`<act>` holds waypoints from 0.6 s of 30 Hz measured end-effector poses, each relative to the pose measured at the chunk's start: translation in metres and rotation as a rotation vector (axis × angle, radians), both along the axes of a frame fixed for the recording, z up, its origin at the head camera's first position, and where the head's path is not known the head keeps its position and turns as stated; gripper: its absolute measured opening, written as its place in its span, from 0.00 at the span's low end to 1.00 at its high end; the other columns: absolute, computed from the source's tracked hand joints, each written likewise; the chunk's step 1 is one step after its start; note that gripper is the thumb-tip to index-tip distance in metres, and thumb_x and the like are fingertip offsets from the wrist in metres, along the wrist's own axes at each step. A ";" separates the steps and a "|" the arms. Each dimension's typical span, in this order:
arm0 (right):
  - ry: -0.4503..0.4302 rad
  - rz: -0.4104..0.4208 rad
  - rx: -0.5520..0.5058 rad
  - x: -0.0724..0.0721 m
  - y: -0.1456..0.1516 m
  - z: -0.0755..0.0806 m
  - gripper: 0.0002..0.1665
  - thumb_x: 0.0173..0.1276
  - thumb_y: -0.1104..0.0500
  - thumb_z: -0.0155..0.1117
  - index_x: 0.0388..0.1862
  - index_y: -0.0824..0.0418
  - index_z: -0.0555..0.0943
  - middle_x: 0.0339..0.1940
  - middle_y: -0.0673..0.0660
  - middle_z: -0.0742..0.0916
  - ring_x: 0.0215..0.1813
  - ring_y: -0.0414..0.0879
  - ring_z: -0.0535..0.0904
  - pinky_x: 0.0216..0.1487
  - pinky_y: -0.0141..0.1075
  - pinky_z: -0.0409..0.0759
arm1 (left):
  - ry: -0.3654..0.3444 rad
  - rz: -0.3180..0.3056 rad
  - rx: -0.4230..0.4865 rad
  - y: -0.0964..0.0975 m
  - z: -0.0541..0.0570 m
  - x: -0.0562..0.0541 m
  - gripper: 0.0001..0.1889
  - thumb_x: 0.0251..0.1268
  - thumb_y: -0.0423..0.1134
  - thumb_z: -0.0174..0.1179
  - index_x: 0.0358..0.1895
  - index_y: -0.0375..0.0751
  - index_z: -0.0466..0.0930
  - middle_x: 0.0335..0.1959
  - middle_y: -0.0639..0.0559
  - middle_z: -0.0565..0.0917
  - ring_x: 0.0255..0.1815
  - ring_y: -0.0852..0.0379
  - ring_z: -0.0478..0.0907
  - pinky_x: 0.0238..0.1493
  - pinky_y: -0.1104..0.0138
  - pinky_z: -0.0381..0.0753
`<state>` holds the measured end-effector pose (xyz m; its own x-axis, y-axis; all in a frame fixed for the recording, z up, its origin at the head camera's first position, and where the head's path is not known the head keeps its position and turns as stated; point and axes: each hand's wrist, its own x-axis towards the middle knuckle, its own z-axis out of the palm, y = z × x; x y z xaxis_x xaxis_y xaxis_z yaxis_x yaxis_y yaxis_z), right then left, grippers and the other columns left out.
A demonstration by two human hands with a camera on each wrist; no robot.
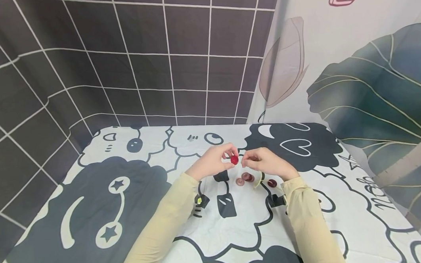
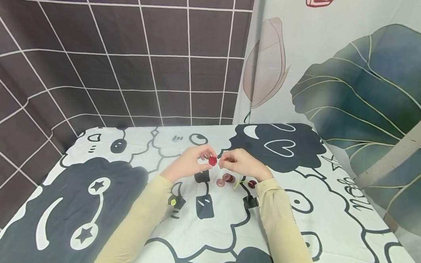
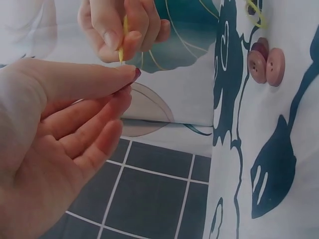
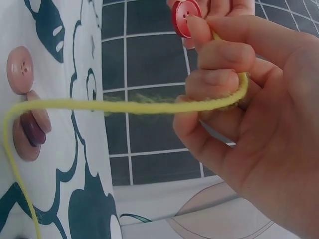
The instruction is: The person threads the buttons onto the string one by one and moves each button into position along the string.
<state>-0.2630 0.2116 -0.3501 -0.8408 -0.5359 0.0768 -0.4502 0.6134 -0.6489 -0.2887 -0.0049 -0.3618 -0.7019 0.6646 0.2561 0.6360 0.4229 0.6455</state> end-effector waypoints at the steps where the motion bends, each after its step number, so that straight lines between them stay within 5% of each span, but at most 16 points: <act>1: 0.005 -0.011 -0.002 0.000 -0.001 0.000 0.09 0.67 0.65 0.54 0.35 0.64 0.83 0.22 0.49 0.80 0.25 0.36 0.69 0.27 0.28 0.68 | 0.004 -0.001 0.003 0.000 0.001 0.000 0.14 0.57 0.30 0.66 0.45 0.44 0.76 0.41 0.49 0.84 0.48 0.47 0.80 0.49 0.60 0.78; 18: 0.063 -0.056 0.009 0.002 -0.008 0.001 0.07 0.66 0.64 0.57 0.34 0.65 0.82 0.25 0.52 0.85 0.25 0.35 0.72 0.30 0.27 0.70 | 0.038 -0.009 -0.004 0.000 0.007 0.005 0.14 0.57 0.31 0.66 0.46 0.43 0.76 0.40 0.49 0.83 0.44 0.48 0.79 0.45 0.66 0.74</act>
